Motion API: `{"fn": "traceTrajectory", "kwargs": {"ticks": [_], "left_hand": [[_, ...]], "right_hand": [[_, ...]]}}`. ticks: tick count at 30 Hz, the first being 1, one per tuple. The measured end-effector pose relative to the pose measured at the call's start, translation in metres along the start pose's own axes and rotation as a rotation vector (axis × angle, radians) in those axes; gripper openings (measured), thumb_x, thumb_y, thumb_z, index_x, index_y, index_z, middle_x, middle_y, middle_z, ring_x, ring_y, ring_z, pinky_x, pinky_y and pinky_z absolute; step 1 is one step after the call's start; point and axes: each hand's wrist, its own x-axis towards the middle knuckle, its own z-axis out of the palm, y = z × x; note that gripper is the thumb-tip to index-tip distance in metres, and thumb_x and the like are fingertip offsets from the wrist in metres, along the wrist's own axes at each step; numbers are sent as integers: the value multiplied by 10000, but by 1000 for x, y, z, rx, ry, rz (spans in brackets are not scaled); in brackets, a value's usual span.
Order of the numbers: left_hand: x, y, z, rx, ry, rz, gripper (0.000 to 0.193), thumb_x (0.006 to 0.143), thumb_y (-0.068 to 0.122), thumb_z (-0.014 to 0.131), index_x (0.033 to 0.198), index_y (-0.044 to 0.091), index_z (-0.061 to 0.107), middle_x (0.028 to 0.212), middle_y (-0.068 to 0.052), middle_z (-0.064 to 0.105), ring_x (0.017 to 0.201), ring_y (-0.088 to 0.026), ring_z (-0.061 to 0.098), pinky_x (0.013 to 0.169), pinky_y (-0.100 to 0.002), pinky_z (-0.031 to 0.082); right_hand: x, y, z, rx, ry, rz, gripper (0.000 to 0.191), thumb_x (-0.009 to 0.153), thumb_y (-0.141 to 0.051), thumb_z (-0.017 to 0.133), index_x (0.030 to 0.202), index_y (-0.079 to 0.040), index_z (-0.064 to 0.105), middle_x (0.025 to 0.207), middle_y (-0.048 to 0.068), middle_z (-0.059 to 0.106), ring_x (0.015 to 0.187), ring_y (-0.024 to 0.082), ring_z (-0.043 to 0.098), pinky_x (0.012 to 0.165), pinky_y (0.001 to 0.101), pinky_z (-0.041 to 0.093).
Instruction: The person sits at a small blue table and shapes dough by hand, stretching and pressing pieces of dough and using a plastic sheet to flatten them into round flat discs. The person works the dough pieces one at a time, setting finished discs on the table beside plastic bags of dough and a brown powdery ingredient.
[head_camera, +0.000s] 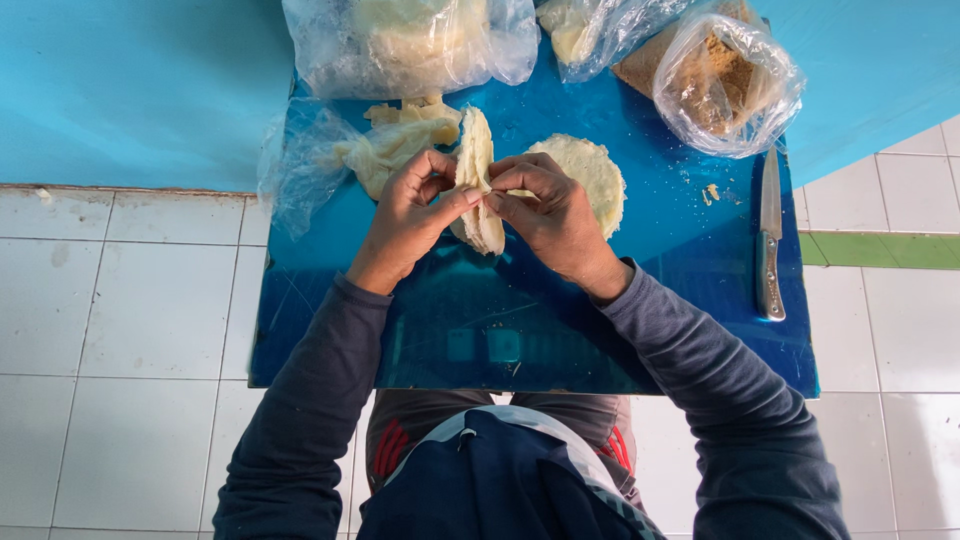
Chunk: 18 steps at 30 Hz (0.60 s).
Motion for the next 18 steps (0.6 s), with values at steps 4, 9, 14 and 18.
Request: {"fn": "traceTrajectory", "kwargs": {"ticks": [4,9,14,18], "left_hand": [[1,0,0,-32,12,-53,175,985,75,699,1104,46,574,1077,-55,681,1005,-90,679,868,-262,597],[2,0,1,-124,7,-55,185,990,58,695,1125,33,571,1077,-61,671,995,-98,667,854,-270,579],[0,5,0,64,-41,33,335,953,90,757,1193,35,530,1141,-52,634,1062,-103,657,914,-283,588],[-5,4,5,254,-3,130,423,940,107,815,1209,33,497,1155,-52,618,1072,-119,648,920,-287,593]], "right_hand": [[0,0,-1,12,-11,17,153,981,-105,719,1113,-29,716,1318,83,552,1227,182,606,1012,369,564],[0,2,-3,11,-7,8,130,996,-99,718,1108,-33,712,1299,74,562,1212,174,586,1028,354,602],[-1,3,-1,-31,6,-1,121,1012,-92,689,1118,-34,684,1285,68,539,1177,155,579,964,340,600],[-5,6,1,-61,12,-53,86,1051,-80,632,1118,-27,624,1263,70,535,1130,129,587,939,312,589]]}}
